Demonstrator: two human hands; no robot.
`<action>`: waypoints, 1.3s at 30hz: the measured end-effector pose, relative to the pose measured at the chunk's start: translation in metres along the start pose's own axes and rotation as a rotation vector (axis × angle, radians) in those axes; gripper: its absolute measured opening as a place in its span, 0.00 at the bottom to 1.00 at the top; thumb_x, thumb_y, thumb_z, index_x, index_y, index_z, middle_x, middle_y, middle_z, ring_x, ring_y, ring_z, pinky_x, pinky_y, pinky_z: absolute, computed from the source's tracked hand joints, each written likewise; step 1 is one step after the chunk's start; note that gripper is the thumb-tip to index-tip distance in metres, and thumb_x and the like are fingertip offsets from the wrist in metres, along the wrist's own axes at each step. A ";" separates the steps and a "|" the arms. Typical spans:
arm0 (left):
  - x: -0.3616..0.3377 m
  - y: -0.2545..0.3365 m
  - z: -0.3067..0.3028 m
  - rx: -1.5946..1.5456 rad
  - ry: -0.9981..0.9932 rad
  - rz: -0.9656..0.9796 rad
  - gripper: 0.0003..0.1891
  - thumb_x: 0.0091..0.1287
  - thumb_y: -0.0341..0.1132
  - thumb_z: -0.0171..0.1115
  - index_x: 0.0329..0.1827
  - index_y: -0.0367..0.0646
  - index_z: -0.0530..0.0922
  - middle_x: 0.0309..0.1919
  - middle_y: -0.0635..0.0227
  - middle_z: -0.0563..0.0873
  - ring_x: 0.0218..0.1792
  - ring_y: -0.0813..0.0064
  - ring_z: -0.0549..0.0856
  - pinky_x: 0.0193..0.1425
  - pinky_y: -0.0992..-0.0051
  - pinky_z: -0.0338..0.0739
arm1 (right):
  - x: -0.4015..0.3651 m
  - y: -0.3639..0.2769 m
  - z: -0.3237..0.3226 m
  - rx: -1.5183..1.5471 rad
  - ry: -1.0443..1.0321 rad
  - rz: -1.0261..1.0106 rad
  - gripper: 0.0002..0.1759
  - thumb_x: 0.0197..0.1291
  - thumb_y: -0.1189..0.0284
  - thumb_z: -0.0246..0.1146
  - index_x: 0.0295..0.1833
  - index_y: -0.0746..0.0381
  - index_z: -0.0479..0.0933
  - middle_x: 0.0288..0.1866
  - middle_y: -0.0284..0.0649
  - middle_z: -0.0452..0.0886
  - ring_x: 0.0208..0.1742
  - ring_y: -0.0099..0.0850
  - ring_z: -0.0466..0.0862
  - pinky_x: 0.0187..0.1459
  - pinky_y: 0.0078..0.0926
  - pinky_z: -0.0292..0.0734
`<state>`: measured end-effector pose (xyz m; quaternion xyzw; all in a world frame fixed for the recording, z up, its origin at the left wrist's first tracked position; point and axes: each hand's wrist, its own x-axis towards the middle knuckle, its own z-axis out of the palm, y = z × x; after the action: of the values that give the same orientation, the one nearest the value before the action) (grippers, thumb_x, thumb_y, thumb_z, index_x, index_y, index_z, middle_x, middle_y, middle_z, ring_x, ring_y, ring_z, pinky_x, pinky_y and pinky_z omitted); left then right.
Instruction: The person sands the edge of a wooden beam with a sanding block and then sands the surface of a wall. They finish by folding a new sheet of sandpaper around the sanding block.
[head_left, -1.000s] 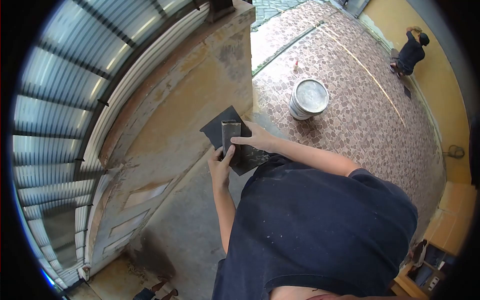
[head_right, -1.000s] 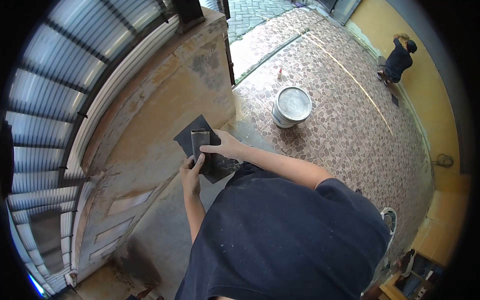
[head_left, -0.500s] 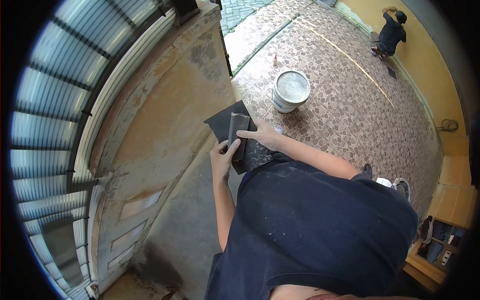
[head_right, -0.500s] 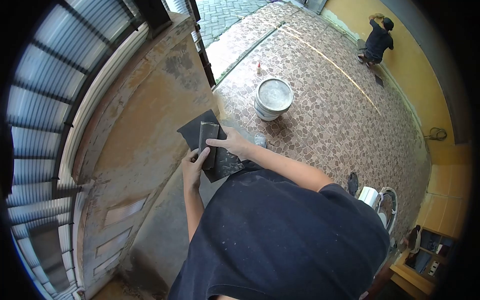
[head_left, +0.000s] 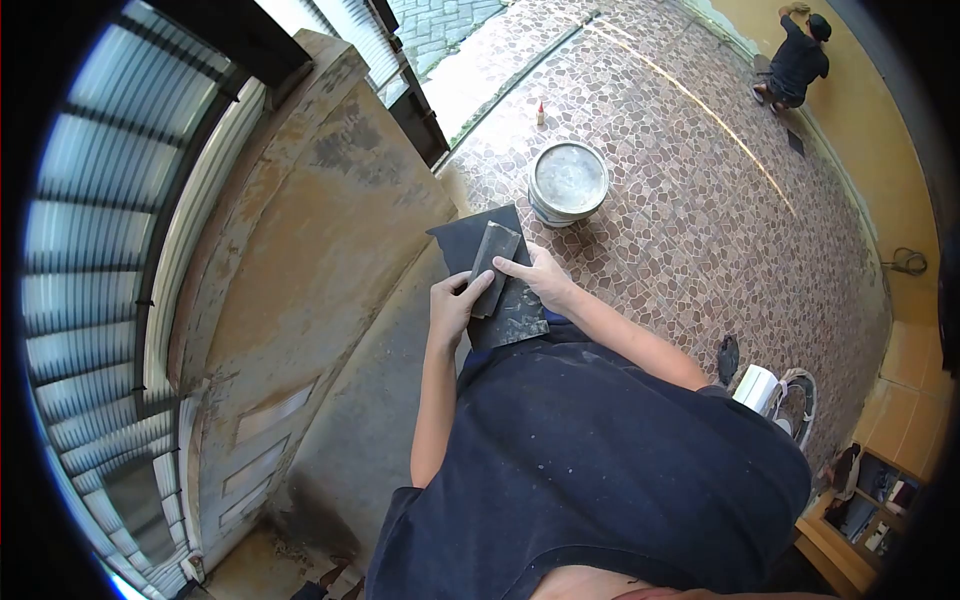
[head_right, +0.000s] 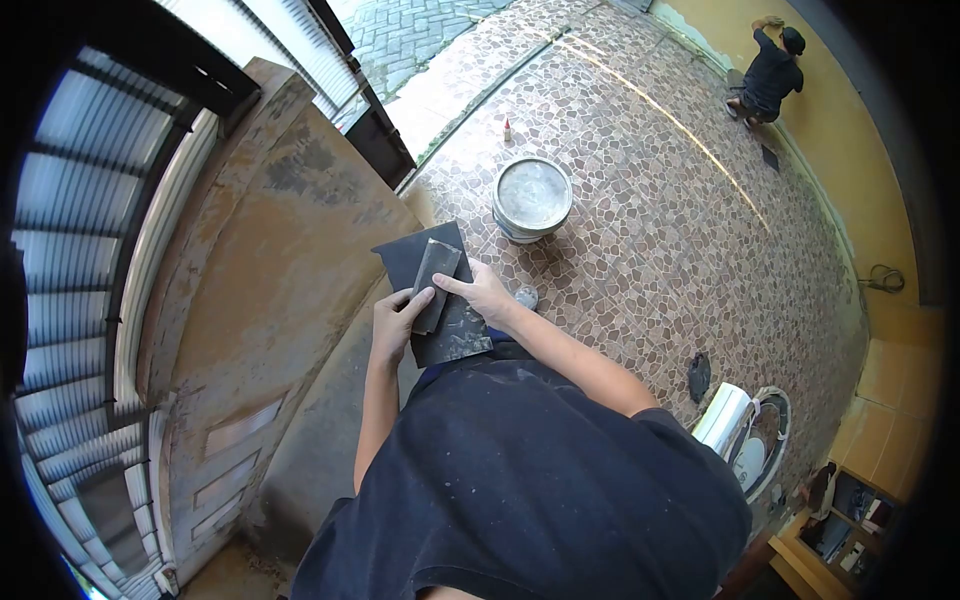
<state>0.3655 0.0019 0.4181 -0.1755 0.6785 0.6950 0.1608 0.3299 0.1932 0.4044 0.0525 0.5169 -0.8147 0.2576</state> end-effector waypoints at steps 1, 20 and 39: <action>0.006 0.000 0.008 0.007 0.009 -0.010 0.17 0.69 0.42 0.77 0.43 0.33 0.91 0.30 0.73 0.88 0.29 0.86 0.82 0.33 0.81 0.75 | 0.005 0.000 -0.013 0.011 -0.005 0.009 0.24 0.70 0.68 0.73 0.65 0.67 0.77 0.57 0.40 0.87 0.55 0.27 0.86 0.59 0.28 0.82; 0.061 0.036 0.100 0.054 0.110 -0.120 0.17 0.71 0.41 0.76 0.47 0.33 0.91 0.32 0.73 0.89 0.30 0.86 0.83 0.34 0.81 0.77 | 0.056 -0.024 -0.122 -0.066 -0.029 0.052 0.30 0.81 0.58 0.60 0.77 0.63 0.63 0.55 0.46 0.85 0.54 0.26 0.83 0.58 0.30 0.79; 0.199 0.056 0.120 0.230 -0.153 0.146 0.21 0.66 0.47 0.78 0.47 0.35 0.92 0.25 0.70 0.88 0.24 0.84 0.82 0.28 0.77 0.75 | 0.108 -0.087 -0.143 -0.020 0.426 -0.230 0.32 0.82 0.65 0.60 0.81 0.61 0.54 0.64 0.50 0.81 0.62 0.28 0.81 0.61 0.26 0.77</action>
<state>0.1604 0.1176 0.3779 -0.0526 0.7503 0.6338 0.1804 0.1696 0.3075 0.3717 0.1613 0.5703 -0.8039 0.0487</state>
